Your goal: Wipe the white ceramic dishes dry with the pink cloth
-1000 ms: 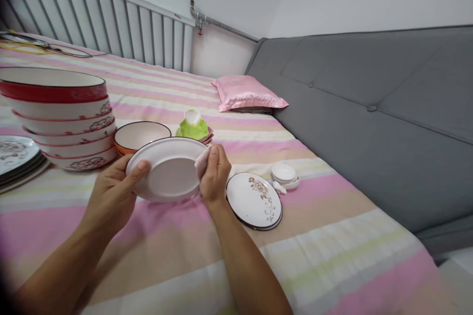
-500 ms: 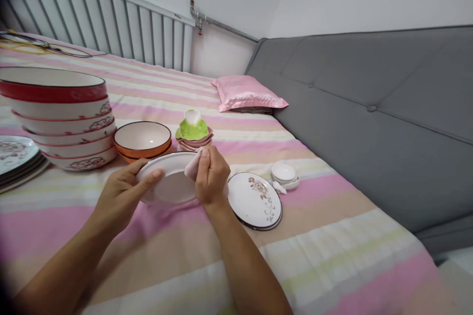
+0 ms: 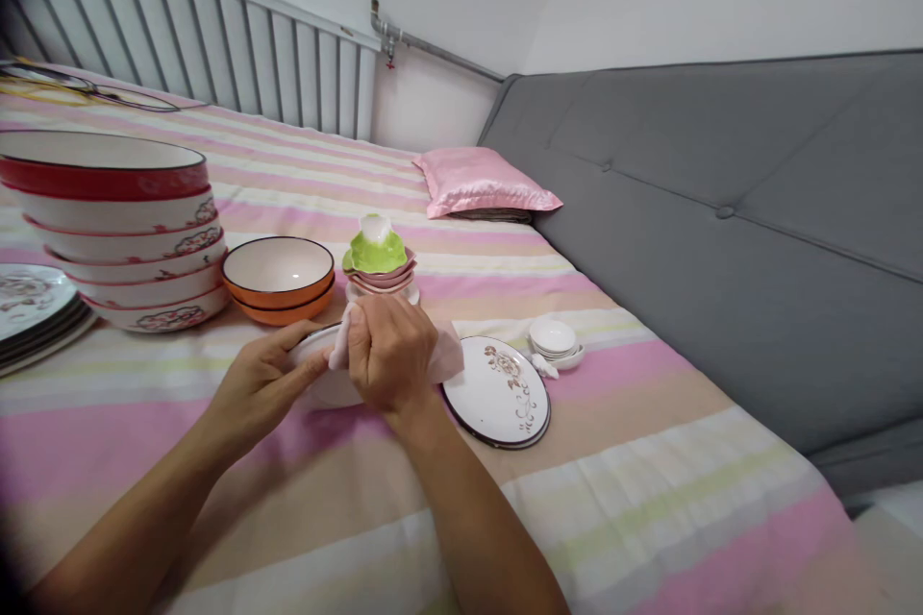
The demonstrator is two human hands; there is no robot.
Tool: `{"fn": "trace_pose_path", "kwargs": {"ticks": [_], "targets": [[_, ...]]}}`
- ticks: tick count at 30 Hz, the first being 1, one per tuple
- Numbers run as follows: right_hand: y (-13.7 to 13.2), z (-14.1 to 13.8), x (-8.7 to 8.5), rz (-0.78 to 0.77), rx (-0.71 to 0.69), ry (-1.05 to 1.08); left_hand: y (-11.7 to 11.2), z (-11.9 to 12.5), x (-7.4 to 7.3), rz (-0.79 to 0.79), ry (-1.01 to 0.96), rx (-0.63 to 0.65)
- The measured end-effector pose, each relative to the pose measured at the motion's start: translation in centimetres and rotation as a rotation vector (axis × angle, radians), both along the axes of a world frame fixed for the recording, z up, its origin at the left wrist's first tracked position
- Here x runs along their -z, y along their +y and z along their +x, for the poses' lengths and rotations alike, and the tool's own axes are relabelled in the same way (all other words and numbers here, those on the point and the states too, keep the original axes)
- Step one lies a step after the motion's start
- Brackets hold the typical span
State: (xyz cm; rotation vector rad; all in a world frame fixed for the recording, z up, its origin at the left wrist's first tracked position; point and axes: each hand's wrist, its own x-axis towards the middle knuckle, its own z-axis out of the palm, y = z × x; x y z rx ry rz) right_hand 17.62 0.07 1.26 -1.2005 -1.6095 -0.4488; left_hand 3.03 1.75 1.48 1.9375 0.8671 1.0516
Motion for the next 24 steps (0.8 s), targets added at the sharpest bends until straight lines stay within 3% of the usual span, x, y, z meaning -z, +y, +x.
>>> {"fn": "trace_pose_path", "kwargs": {"ticks": [7,13,18,24], "targets": [[-0.7,-0.1,-0.7,0.042,-0.076,0.152,-0.8,0.2,0.0,0.330,0.091,-0.141],[-0.5,0.8,-1.5,0.105,-0.088,0.643,-0.9,0.1,-0.3,0.747,0.419,0.008],[-0.3,1.8,-3.0,0.210,-0.197,0.877,-2.1,0.6,-0.9,0.630,0.830,0.217],[-0.3,2.9,-3.3,0.190,-0.201,1.132,-4.0,0.7,-1.4,0.438,0.975,0.228]]}}
